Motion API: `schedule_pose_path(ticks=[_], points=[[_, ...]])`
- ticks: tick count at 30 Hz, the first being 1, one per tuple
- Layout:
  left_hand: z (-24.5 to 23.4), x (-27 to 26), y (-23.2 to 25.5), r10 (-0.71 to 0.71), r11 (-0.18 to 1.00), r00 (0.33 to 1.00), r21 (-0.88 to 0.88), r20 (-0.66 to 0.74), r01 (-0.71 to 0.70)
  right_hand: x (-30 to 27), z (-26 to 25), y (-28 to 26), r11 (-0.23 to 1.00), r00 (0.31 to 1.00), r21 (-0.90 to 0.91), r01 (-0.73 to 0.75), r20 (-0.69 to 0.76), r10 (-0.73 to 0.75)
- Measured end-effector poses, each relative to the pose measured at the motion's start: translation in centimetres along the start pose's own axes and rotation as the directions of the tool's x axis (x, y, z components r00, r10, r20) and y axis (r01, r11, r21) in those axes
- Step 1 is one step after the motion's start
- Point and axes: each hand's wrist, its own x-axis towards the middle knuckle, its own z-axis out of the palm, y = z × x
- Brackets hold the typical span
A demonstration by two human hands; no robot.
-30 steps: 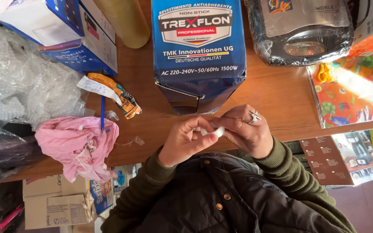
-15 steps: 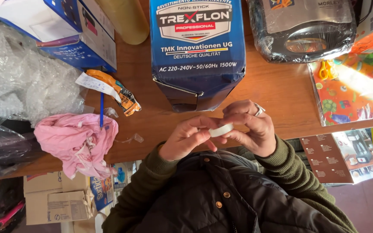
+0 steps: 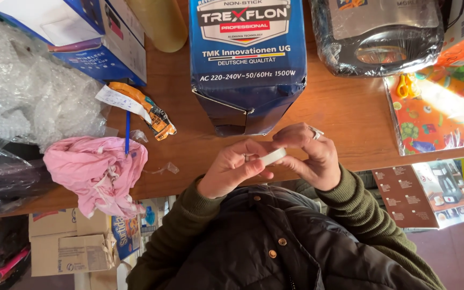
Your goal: The person is putting an appliance into a box and sealing it with tape.
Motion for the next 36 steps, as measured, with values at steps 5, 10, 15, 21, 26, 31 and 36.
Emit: schedule_pose_path(ticks=[5,10,15,21,26,31,36], points=[[0.9,0.1,1.2,-0.114,0.993,0.993,0.016,0.017,0.113,-0.6,-0.1,0.2,0.992,1.0,0.129,-0.009,0.0,0.009],[0.2,-0.2,-0.3,-0.067,0.995,0.995,-0.068,0.074,0.072,-1.1,-0.2,0.5,0.98,1.0,0.196,-0.027,0.014,0.025],[1.1,-0.1,-0.1,-0.037,0.999,0.997,-0.026,0.066,0.038,-1.5,-0.1,0.9,0.953,0.998,0.296,-0.061,0.005,0.062],[1.5,-0.2,0.0,-0.01,0.997,1.0,0.076,0.028,0.008,-1.2,0.1,0.1,0.97,0.999,0.241,-0.036,-0.017,0.041],[0.7,-0.1,-1.5,-0.099,0.995,0.99,-0.02,-0.099,0.098,0.2,-0.5,-1.6,0.984,0.992,-0.125,0.13,0.014,-0.129],[0.7,-0.3,-1.4,-0.041,0.999,0.995,-0.008,-0.086,0.04,0.3,-0.1,-1.3,0.975,0.985,-0.142,0.173,0.036,-0.169],[1.1,-0.2,-0.5,0.059,0.994,0.998,-0.089,0.001,-0.058,-0.3,1.0,0.0,0.994,0.998,0.093,0.066,0.01,-0.067]])
